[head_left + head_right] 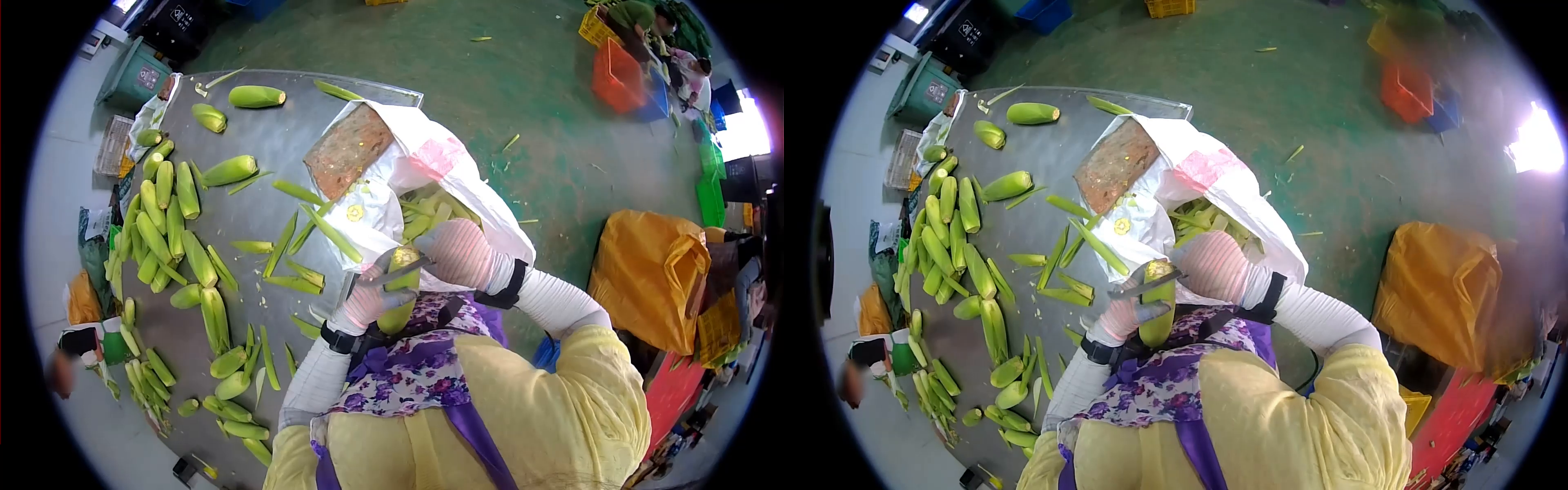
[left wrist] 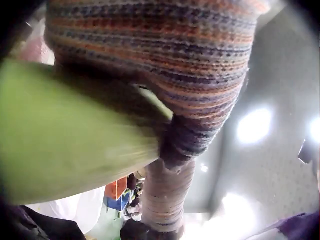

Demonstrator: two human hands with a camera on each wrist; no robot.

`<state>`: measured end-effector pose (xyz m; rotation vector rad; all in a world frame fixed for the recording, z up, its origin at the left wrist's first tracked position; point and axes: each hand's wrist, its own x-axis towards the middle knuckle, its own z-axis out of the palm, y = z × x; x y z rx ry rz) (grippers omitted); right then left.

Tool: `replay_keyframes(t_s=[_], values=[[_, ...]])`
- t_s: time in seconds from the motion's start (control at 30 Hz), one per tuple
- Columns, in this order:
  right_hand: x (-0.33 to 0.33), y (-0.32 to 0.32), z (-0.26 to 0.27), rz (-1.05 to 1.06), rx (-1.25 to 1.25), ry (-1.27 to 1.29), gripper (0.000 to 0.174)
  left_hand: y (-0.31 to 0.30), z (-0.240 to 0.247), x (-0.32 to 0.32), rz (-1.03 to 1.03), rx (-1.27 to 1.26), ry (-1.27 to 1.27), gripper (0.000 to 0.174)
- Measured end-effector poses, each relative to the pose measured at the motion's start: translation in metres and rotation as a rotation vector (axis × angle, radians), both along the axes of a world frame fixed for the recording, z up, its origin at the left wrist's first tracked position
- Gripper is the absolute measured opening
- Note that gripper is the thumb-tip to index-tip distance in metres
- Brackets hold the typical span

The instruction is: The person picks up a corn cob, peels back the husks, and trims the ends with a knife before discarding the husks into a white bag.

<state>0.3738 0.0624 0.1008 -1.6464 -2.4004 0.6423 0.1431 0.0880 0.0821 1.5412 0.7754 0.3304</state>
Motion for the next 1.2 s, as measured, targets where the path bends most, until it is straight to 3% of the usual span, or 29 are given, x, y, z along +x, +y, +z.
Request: replay_keyframes(t_s=[0.03,0.13,0.23,0.33,0.4,0.53,0.63,1.0,1.1,1.17,1.2], values=[[-0.002,-0.001,0.001,0.008,0.123,0.056,0.016,-0.002,0.003,0.002,0.006,-0.013,-0.023,0.065],[-0.005,-0.002,-0.004,0.055,0.144,0.067,0.016,-0.009,-0.016,-0.001,0.032,0.14,-0.012,0.058],[-0.01,-0.003,-0.008,0.054,0.099,0.043,0.015,-0.01,-0.02,-0.004,-0.099,0.408,0.138,0.052],[0.004,-0.011,-0.036,-0.034,-0.128,-0.082,0.015,-0.019,-0.029,-0.009,0.099,-0.065,0.07,0.05],[0.021,-0.021,-0.036,-0.085,-0.237,-0.157,0.015,-0.024,-0.031,-0.006,0.136,-0.036,0.131,0.048],[0.024,-0.033,-0.056,-0.134,-0.158,-0.09,0.016,-0.027,-0.043,-0.008,0.139,-0.159,0.076,0.043],[0.025,-0.034,-0.072,-0.219,-0.174,-0.066,0.012,-0.024,-0.029,0.002,0.052,0.014,0.138,0.042],[0.027,-0.036,-0.094,-0.275,-0.055,0.071,0.011,-0.021,-0.035,0.004,-0.11,0.137,0.231,0.05],[0.028,-0.036,-0.1,-0.271,-0.039,0.071,0.011,-0.02,-0.025,0.004,-0.071,0.058,0.278,0.052],[0.03,-0.032,-0.102,-0.259,-0.067,0.009,0.013,-0.023,-0.013,-0.006,-0.034,0.108,0.14,0.055],[0.05,-0.036,-0.111,-0.58,-0.254,0.124,0.017,-0.023,-0.003,-0.015,-0.018,0.134,0.073,0.056]])
